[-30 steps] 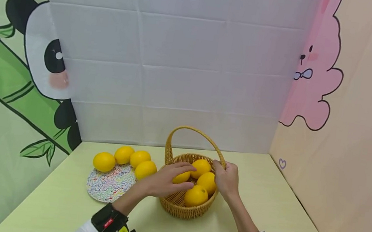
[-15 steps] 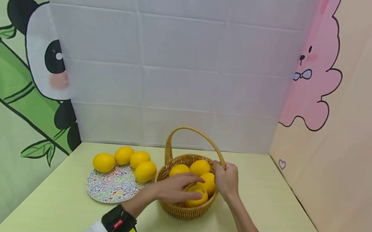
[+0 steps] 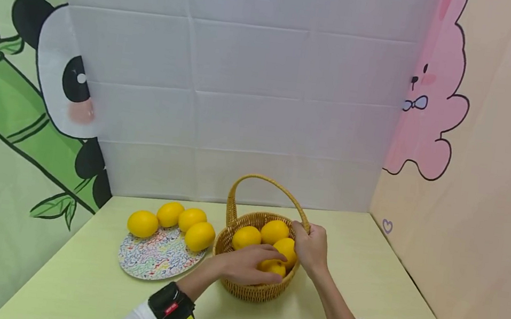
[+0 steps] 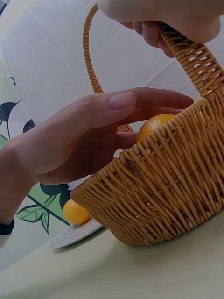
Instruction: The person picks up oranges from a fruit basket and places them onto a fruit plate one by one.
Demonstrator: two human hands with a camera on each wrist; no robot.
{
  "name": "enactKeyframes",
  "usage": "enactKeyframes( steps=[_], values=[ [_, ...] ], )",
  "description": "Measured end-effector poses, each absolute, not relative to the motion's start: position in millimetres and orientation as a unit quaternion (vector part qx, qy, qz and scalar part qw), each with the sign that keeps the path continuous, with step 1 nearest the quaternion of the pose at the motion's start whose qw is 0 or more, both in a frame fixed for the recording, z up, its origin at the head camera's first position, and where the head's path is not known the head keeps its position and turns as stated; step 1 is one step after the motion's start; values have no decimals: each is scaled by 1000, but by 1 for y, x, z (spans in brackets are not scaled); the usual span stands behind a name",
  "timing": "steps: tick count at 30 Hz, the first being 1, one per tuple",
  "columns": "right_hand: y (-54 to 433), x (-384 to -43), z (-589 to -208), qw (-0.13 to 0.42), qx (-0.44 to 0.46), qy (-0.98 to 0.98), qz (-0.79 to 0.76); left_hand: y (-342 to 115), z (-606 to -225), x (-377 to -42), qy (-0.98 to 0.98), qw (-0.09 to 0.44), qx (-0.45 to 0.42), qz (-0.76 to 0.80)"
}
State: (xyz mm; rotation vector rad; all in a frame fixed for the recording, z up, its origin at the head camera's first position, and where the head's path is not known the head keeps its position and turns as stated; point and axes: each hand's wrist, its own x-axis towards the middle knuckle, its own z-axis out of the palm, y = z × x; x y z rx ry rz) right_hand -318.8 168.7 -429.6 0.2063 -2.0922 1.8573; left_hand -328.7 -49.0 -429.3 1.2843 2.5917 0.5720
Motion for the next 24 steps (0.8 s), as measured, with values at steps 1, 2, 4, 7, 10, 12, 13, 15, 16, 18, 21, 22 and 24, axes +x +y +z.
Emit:
enactKeyframes(
  steps=[1,2,4,7,10,12,13,15,16,18,21,22,24],
  values=[
    [169,-318,-430,168,74,-735,653,-49,-430,-329,875,97,433,194],
    [168,-318,-430,169,75,-734,653,-48,-431,-329,875,97,432,195],
    [168,-318,-430,170,75,-733,654,-47,-433,-330,874,96,433,197],
    [168,-318,-430,171,74,-732,655,-46,-436,-332,871,89,439,202],
    [168,-318,-430,170,73,-732,655,-46,-437,-334,869,87,439,210],
    [168,-318,-429,169,72,-733,655,-45,-438,-334,870,87,434,215],
    [168,-318,-429,168,72,-733,656,-45,-438,-335,871,87,433,217],
    [168,-318,-429,167,72,-732,657,-45,-437,-334,872,84,431,216],
    [168,-318,-429,166,72,-731,657,-45,-437,-334,873,82,431,214],
    [168,-318,-429,167,73,-731,658,-45,-437,-334,874,79,431,211],
    [168,-318,-429,169,74,-731,657,-44,-437,-334,875,74,430,208],
    [168,-317,-429,170,74,-731,656,-44,-438,-334,876,74,429,208],
    [168,-317,-429,171,73,-731,657,-44,-439,-335,876,72,428,210]
  ],
)
